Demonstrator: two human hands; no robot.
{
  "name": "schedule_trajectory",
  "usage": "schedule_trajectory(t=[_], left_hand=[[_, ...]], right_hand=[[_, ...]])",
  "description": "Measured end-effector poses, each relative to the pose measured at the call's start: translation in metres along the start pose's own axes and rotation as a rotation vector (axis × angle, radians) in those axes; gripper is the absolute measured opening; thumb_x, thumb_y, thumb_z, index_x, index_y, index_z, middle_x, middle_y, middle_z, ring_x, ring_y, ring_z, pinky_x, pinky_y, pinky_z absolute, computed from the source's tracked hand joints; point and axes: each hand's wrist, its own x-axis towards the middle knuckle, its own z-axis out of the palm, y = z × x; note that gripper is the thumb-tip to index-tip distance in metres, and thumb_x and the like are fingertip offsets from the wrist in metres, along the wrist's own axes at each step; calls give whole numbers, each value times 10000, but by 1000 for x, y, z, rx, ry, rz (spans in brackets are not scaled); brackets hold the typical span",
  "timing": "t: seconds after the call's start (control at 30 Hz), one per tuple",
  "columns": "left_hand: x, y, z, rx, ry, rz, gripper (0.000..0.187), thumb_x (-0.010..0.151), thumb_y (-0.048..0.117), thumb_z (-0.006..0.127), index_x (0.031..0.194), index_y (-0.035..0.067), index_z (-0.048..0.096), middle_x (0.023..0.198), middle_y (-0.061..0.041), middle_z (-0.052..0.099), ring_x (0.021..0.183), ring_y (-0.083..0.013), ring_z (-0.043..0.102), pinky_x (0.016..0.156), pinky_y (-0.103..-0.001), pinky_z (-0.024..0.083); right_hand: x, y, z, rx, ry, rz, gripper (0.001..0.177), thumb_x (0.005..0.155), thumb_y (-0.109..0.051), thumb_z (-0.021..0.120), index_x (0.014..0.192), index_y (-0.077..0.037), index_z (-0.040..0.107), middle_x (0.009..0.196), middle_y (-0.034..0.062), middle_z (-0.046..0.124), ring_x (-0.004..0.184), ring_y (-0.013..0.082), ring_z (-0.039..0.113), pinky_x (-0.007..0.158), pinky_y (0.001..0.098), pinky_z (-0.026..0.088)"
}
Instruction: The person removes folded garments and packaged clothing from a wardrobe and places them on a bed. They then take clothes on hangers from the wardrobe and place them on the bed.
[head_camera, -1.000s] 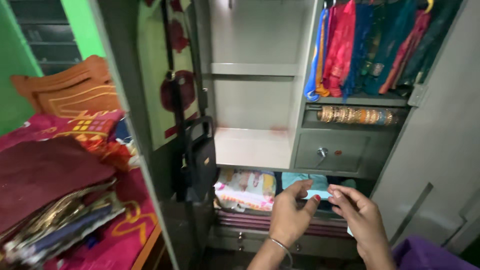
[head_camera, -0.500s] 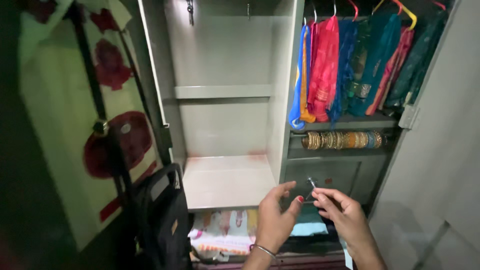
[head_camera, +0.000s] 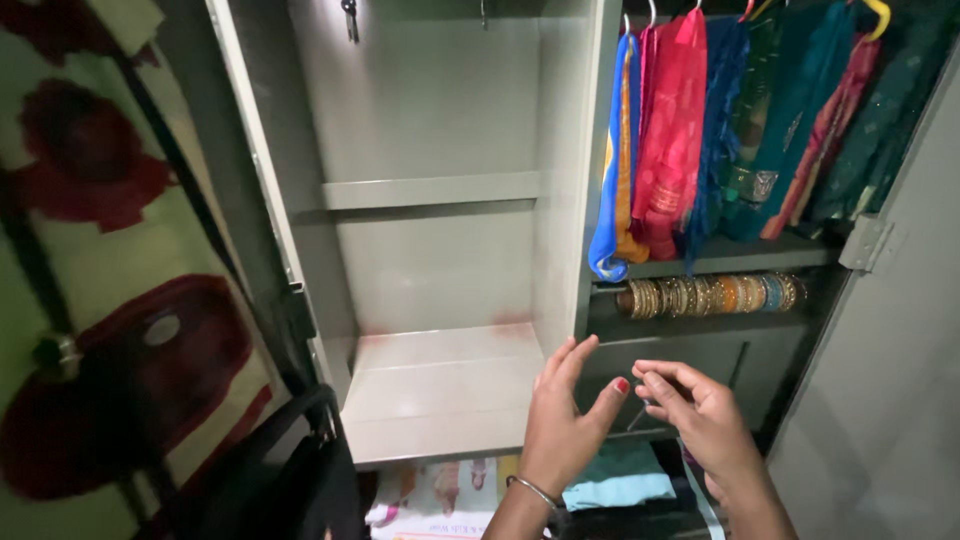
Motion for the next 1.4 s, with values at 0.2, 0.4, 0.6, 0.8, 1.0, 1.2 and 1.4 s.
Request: schedule_trajectory(t=[0.2, 0.4, 0.6, 0.8, 1.0, 1.2, 1.4], left_hand=[[34, -15, 22, -25, -23, 27, 590, 855, 295, 757, 1391, 89, 624, 1497, -230, 528, 1409, -357, 510, 1127, -409, 413], [84, -21, 59, -18, 25, 96, 617, 853, 279, 775, 1409, 85, 593, 1494, -217, 529, 1401, -346, 498, 1121, -406, 403], [153, -16, 91, -74, 197, 184, 696, 864, 264, 765, 1474, 55, 502, 1478, -190, 546, 1411, -330, 517, 1125, -404, 427], [218, 2, 92, 101, 327, 281, 766, 875, 286, 782, 1510, 36, 436, 1534, -239, 444, 1417, -389, 433, 1141, -428, 370], [268, 12, 77, 353, 463, 430, 811, 899, 367, 756, 1575, 99, 396, 1603, -282, 351, 1486, -454, 318, 1178, -521, 284], [325, 25, 67, 471, 546, 535, 897, 860, 398, 751, 1601, 126, 324, 1614, -304, 293, 1484, -496, 282, 1182, -570, 245], [372, 40, 71, 622, 605, 625, 780, 896, 386, 712, 1585, 184, 407, 1637, -277, 287, 1467, -475, 319, 1106, -615, 285]], right_hand=[[53, 7, -11, -2, -28, -53, 374, 956, -226, 630, 1251, -13, 713, 1216, 100, 759, 1022, 171, 723, 858, 317, 564], [118, 7, -39, 0, -47, -77, 350, 951, -204, 636, 1230, -12, 726, 1197, 82, 770, 1015, 164, 736, 837, 304, 562], [191, -26, -64, -51, -107, -234, 336, 950, -185, 640, 1215, -4, 738, 1156, 78, 779, 988, 153, 723, 837, 299, 566], [244, -76, -65, -51, -138, -378, 341, 957, -176, 641, 1241, -4, 722, 1129, 105, 778, 979, 150, 717, 852, 292, 569], [274, -110, -57, 55, -167, -518, 352, 994, -157, 598, 1286, 26, 673, 1168, 120, 753, 1013, 153, 704, 907, 296, 563], [291, -149, -45, 71, -136, -616, 380, 1014, -148, 549, 1350, 16, 611, 1237, 163, 718, 1082, 199, 701, 935, 330, 569], [315, -208, -27, -57, -149, -927, 407, 1056, -143, 500, 1423, 29, 538, 1363, 175, 656, 1261, 229, 632, 1081, 339, 482]])
